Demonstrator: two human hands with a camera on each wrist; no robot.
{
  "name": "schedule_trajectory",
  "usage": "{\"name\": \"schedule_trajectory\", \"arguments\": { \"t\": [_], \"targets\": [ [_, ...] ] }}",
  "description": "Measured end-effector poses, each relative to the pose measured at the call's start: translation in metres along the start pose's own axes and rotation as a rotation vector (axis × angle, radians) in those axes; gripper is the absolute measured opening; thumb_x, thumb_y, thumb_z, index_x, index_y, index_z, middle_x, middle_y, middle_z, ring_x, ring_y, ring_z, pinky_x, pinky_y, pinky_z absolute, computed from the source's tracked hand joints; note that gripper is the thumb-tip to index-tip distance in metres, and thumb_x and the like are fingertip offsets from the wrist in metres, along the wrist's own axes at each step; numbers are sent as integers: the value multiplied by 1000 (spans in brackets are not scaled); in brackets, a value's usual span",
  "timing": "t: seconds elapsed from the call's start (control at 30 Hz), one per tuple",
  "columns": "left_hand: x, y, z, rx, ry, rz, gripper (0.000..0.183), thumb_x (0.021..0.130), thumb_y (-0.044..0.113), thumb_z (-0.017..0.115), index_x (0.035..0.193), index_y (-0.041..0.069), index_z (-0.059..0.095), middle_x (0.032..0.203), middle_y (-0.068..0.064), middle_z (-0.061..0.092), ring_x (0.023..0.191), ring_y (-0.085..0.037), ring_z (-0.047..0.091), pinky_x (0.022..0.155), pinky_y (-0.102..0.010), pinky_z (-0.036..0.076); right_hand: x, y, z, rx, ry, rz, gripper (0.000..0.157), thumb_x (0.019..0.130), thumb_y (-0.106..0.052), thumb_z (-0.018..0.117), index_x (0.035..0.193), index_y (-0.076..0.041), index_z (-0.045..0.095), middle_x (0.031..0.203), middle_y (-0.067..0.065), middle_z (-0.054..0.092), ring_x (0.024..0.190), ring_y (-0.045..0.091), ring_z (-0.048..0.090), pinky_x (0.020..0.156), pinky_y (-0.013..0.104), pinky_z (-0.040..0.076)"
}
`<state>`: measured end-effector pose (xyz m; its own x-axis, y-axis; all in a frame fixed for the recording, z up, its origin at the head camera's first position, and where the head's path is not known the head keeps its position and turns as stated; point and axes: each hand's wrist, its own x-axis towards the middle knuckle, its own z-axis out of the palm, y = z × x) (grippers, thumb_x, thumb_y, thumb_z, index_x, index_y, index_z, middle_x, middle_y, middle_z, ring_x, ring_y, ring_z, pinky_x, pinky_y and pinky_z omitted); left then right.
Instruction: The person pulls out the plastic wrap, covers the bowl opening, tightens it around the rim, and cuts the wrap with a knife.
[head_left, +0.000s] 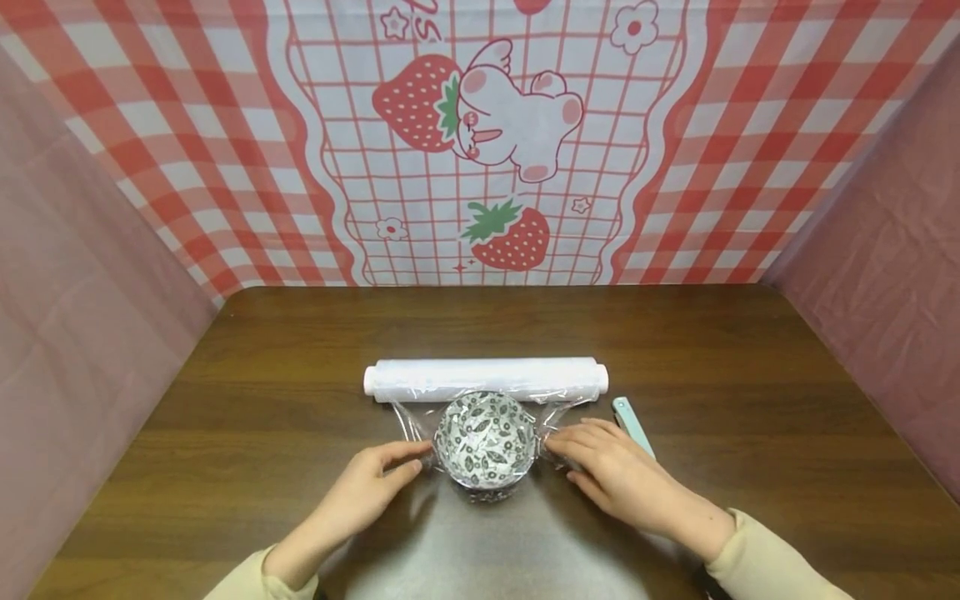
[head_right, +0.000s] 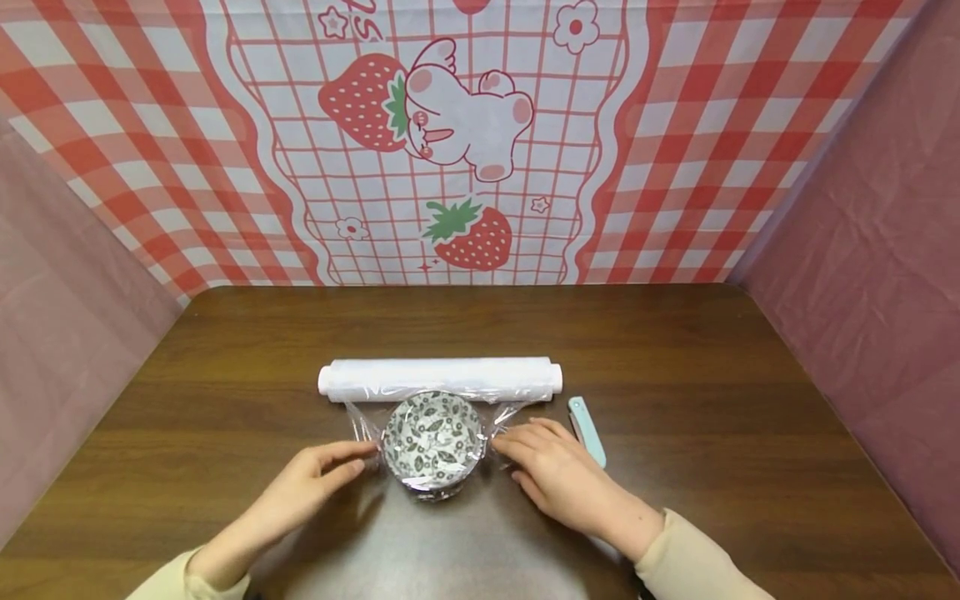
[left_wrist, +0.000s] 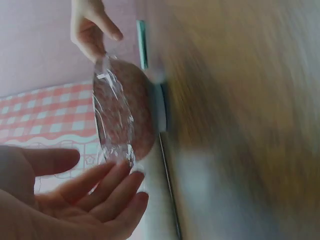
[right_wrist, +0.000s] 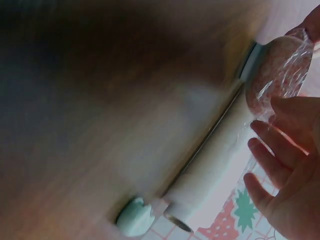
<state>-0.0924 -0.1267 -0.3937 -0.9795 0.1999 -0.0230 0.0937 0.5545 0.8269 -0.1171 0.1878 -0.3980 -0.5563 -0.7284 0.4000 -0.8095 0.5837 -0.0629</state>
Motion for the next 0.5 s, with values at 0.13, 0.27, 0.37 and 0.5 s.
{"name": "schedule_trajectory", "arguments": {
  "t": [0.13, 0.27, 0.37, 0.5],
  "targets": [
    [-4, 4, -3, -234, 47, -92, 29, 86, 5, 55, 114, 5, 62, 116, -8, 63, 113, -25, 54, 99, -42, 38, -1, -4, -1, 53, 58, 39, 38, 72, -7, 68, 110, -3, 63, 109, 5, 64, 102, 24, 58, 106, 27, 25],
    [-9, 6, -8, -455, 94, -150, 39, 86, 1, 50, 124, -3, 50, 127, -17, 53, 118, -31, 48, 102, -40, 35, -3, -8, -2, 129, 111, 151, 39, 72, -1, 67, 111, -3, 62, 111, 5, 63, 103, 24, 58, 104, 26, 30],
    [-11, 7, -12, -522, 84, -198, 52, 88, 6, 48, 136, -5, 31, 141, -22, 33, 130, -37, 32, 108, -49, 20, -4, -16, -4, 200, 123, 331, 47, 77, -1, 65, 122, -2, 53, 121, 8, 57, 111, 25, 54, 97, 36, 38],
    [-13, 9, -13, -592, 21, -274, 69, 91, 15, 46, 143, -5, 5, 148, -25, 7, 136, -40, 7, 107, -56, 0, -3, -28, -11, 386, 97, 599, 58, 84, -3, 58, 137, 2, 34, 137, 18, 41, 117, 36, 48, 95, 47, 38]
  ]
}}
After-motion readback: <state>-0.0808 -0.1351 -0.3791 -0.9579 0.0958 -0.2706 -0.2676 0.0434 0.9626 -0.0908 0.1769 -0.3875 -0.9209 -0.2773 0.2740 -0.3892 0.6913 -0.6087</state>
